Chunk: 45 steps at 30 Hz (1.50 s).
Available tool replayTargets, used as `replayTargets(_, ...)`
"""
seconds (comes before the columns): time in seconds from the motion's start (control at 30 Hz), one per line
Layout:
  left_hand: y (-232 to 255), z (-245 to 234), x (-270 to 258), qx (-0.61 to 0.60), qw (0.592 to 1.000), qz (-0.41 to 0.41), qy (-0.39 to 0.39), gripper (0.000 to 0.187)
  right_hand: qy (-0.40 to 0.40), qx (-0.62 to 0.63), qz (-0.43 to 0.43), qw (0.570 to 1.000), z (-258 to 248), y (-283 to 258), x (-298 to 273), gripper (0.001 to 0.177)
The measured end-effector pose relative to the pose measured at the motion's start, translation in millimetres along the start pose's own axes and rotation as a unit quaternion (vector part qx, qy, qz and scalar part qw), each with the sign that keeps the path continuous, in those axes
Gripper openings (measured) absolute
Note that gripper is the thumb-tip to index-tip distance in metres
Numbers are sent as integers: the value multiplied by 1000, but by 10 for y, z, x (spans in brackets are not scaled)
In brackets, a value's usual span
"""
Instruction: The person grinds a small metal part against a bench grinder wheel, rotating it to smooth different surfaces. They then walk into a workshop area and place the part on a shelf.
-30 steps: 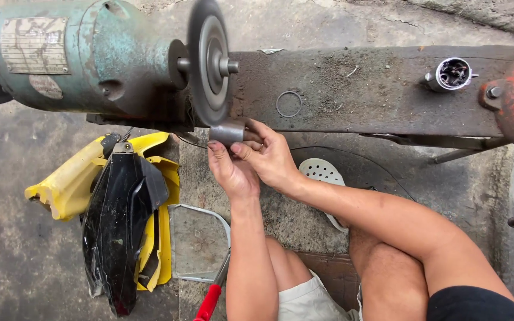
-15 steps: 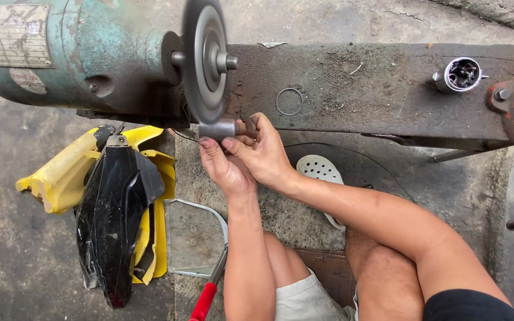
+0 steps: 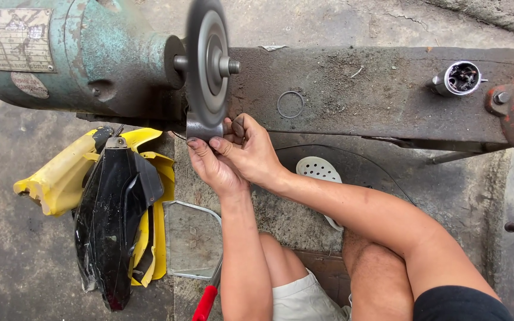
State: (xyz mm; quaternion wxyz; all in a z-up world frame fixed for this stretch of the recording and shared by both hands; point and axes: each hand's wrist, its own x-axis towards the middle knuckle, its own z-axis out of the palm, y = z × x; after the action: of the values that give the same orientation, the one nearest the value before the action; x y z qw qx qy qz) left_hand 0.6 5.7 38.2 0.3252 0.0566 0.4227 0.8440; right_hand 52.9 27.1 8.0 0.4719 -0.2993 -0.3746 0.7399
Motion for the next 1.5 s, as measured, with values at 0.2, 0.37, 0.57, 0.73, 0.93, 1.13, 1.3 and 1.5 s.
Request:
replayTargets(0.2,-4,12,24,-13,1000,12,-6,30,6,-8,3,1000,37,-7,25,41)
replayTargets(0.37,-27,-82,80,-24,999,17,-22,25,11,-12,1,1000,31,-30,14,41)
replayTargets(0.57,-73,-72,3,-26,996,25,-76,32,12,-20,6,1000,-49,-63,-45,41)
replayTargets(0.73,-83,-15,-78,21,996,31,-81,38,21,-24,0,999,-100,-122,-79,41)
replayTargets(0.93,-166,-50,-144,36,995,28,-90,42,24,-27,-2,999,-166,-161,-147,41)
replayTargets(1.13,-188,-106,-122,28,995,22,-98,43,22,-38,-3,999,-214,-153,-186,41)
replayTargets(1.3,-168,-58,-164,17,996,26,-86,41,23,-42,-2,999,-241,-172,-186,41)
replayTargets(1.5,-105,-71,-124,-16,997,14,-71,37,23,-49,5,999,-264,-186,-206,41)
